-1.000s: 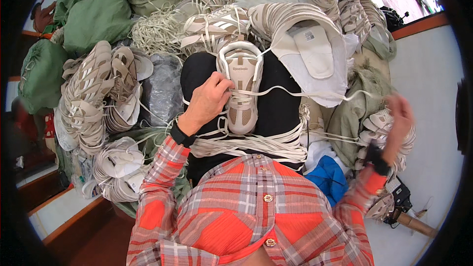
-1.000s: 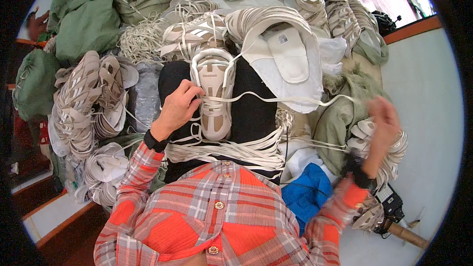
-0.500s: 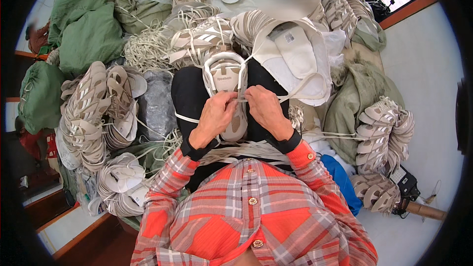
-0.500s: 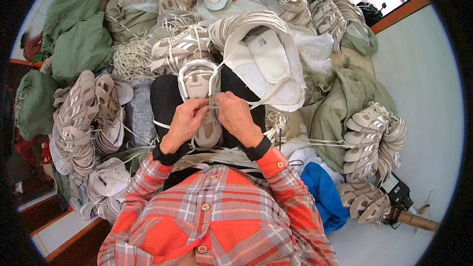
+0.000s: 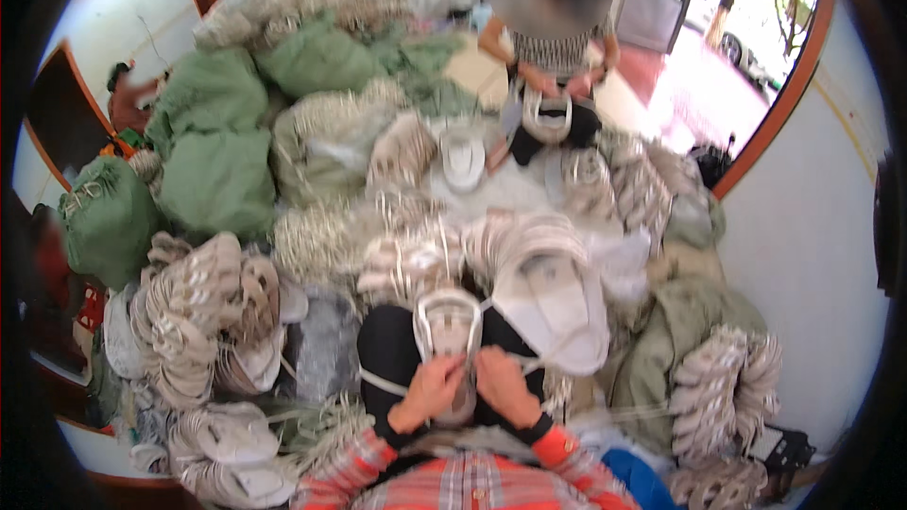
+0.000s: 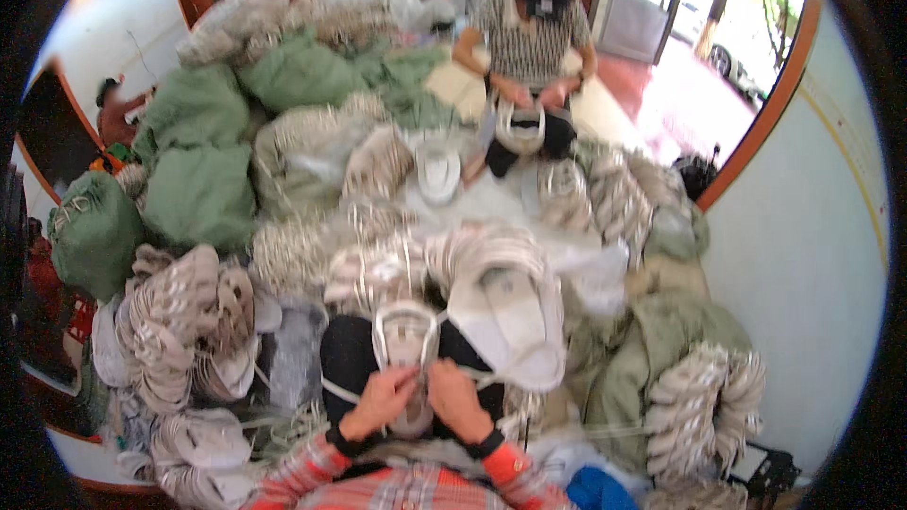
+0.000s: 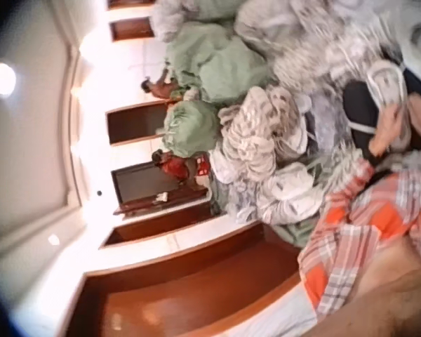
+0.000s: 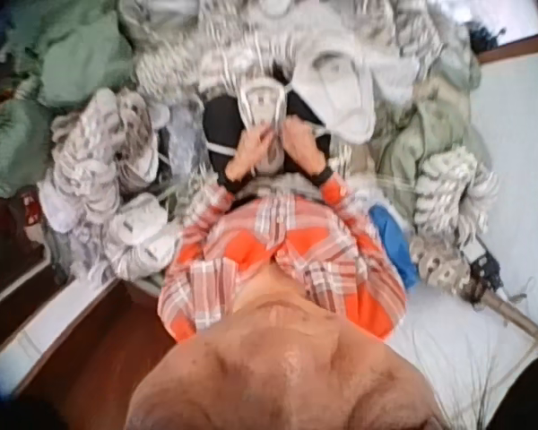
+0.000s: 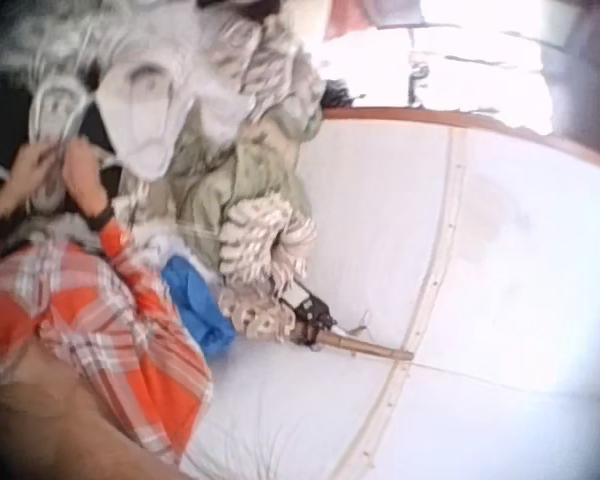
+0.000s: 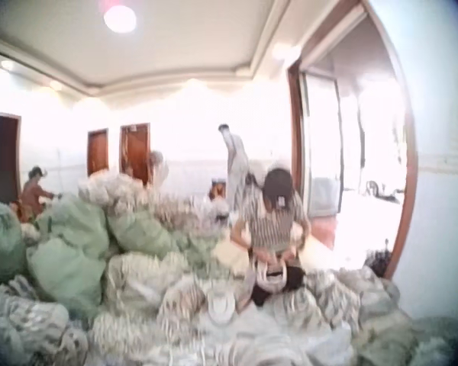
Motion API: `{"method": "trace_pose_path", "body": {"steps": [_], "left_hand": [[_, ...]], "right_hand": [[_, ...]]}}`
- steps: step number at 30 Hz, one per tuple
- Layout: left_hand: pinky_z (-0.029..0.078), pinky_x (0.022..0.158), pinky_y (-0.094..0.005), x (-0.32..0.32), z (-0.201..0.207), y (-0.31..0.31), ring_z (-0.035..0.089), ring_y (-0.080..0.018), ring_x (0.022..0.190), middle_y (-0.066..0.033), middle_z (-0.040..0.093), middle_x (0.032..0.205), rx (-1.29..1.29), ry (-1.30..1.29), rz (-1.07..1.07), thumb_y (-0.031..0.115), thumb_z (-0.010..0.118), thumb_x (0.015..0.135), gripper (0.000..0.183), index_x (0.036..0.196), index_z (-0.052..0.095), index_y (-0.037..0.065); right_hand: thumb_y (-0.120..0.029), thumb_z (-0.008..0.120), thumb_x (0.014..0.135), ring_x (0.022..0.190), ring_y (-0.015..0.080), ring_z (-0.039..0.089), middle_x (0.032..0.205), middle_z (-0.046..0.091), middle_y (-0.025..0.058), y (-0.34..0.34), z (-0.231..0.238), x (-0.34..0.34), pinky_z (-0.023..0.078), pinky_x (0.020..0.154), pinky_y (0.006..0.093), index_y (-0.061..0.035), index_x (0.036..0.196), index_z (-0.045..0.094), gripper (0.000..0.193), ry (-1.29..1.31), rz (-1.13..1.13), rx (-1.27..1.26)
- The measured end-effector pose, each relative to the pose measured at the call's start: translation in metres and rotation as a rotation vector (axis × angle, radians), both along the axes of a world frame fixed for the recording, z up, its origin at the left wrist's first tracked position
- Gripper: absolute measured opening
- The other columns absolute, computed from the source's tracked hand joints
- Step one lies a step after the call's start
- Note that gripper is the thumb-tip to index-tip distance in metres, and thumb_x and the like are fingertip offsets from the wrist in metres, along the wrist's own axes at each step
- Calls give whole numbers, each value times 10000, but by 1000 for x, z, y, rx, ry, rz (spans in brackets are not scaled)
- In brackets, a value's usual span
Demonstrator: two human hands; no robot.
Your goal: Lacing white athletic shoe components and securing them with long cords in a factory setting.
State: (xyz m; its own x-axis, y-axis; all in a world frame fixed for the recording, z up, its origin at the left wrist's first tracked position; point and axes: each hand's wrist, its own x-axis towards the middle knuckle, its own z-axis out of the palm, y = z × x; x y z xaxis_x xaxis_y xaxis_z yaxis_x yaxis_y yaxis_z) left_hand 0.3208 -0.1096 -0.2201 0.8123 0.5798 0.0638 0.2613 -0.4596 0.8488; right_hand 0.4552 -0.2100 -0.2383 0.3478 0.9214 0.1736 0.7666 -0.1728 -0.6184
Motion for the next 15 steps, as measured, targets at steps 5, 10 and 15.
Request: {"method": "trace_pose_path", "body": {"steps": [5,10,15], "left_hand": [[479,662,-395,-8,23,-10,611,-355,766,-200,619,855,-105,31,-17,135,557,845,242,1049,627,26],[482,664,-433,-1,31,9,610,-384,800,-207,624,854,-105,200,-141,175,507,852,233,1001,630,45],[468,680,-464,27,6,46,584,-402,791,-209,601,817,278,223,-382,121,549,717,177,862,590,28]], "right_hand": [[-33,506,808,713,404,565,742,546,215,-12,30,-20,462,602,476,23,906,488,114,33,48,-5],[2,470,819,675,456,576,727,570,281,-10,35,-14,443,573,522,13,983,387,184,200,-2,-31],[-61,475,831,680,475,588,736,586,300,10,15,-9,446,562,548,49,1104,344,323,165,-103,-123]]}}
